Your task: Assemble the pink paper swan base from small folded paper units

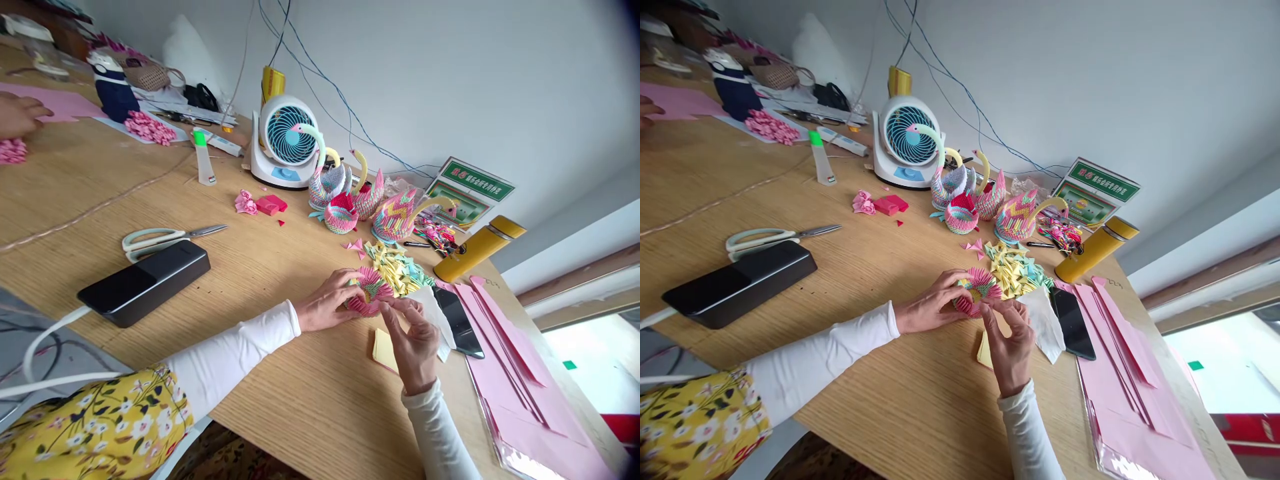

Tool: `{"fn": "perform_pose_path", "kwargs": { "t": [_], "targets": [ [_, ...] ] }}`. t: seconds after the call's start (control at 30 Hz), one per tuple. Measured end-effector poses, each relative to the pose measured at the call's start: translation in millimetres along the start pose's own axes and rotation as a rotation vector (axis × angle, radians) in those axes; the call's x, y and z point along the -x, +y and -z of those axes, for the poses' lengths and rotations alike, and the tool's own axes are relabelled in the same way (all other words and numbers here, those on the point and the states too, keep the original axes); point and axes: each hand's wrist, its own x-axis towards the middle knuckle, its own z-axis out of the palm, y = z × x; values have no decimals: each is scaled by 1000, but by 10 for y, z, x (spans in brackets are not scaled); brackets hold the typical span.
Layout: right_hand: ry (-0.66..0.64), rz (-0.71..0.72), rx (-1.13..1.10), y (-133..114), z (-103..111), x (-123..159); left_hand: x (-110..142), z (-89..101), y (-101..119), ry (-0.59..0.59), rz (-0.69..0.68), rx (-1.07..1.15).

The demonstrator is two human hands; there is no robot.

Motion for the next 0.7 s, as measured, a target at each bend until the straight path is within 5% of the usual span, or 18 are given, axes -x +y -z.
{"fn": "perform_pose_path", "kwargs": {
  "t": [0.7],
  "targets": [
    [-93,3,14,114,-43,-31,-26,64,20,5,-36,-73]
  ]
}}
